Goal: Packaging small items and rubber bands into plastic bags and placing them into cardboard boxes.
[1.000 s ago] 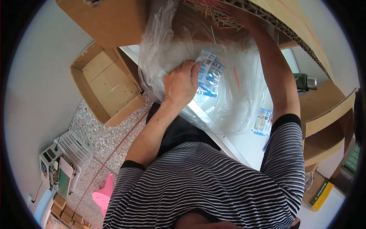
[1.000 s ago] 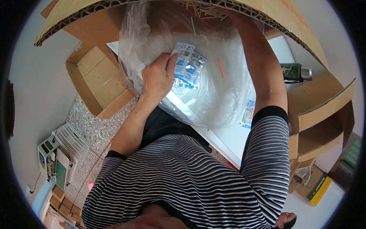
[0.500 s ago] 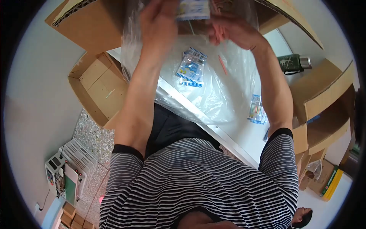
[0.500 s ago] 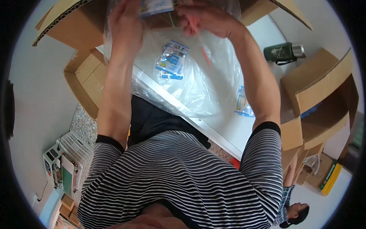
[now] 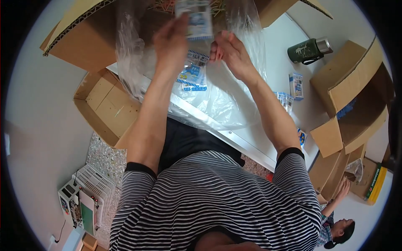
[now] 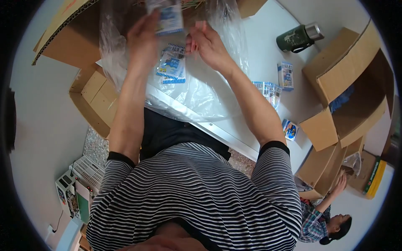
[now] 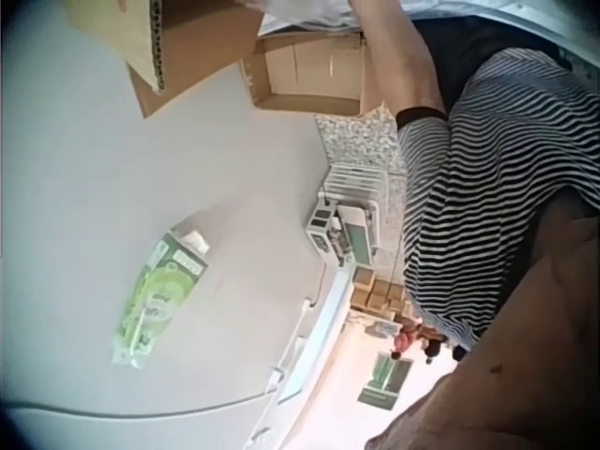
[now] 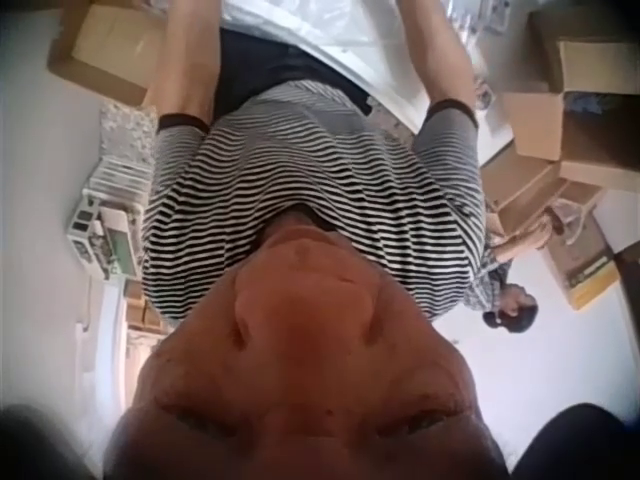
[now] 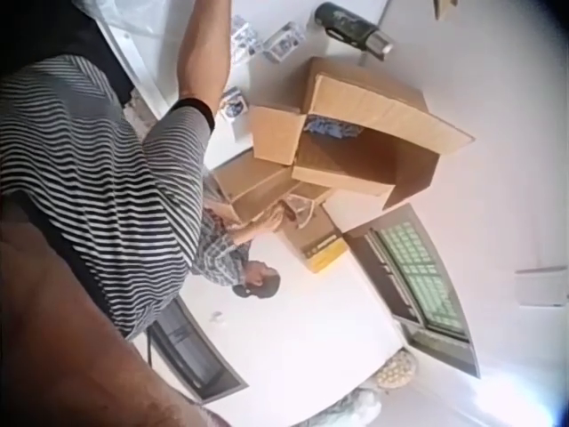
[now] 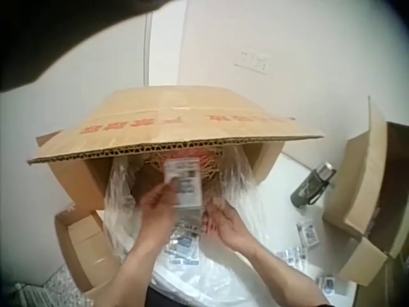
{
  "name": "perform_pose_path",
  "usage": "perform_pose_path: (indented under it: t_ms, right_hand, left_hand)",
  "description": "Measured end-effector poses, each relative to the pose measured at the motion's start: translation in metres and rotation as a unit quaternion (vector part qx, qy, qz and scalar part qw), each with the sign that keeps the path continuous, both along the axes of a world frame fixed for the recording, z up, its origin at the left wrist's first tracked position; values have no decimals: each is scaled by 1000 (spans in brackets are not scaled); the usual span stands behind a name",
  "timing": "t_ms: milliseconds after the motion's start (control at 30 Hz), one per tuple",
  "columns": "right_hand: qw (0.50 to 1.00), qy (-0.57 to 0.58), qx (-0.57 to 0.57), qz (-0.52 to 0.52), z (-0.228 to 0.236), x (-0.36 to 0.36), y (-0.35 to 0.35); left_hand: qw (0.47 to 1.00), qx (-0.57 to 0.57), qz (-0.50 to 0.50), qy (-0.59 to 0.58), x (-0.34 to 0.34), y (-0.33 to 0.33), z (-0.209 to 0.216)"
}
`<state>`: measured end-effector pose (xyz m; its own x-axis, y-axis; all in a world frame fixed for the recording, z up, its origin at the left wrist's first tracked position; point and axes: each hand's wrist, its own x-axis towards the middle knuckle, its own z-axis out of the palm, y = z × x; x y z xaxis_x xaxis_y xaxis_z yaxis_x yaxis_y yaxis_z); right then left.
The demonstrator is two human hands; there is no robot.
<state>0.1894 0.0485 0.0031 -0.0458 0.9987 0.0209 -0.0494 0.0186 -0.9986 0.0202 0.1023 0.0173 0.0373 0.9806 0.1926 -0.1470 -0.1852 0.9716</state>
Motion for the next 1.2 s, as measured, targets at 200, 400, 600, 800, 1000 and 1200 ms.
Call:
perform_pose_path:
  t_ms: [200, 400, 600, 800, 1000, 1200]
  right_hand:
    - [986, -135, 95, -35, -44, 0, -32]
    - [985, -153, 80, 1, -49, 3, -33]
    - [992, 44, 46, -112, -43, 5, -27]
    - [891, 434, -62, -119, -30, 31, -15]
    - [914, 397, 68, -53, -5, 24, -9]
    - [916, 386, 100, -44, 3, 8, -4]
  left_hand:
    - [957, -131, -14, -260, -31, -12, -5]
    - [941, -176, -25, -288, -28, -22, -9]
    - [973, -150, -60, -167, -28, -28, -19]
    - [972, -165, -127, -110, -32, -35, -29]
    - [977, -134, -161, -25, -33, -44, -35]
    - [984, -118, -120, -52, -29, -53, -42]
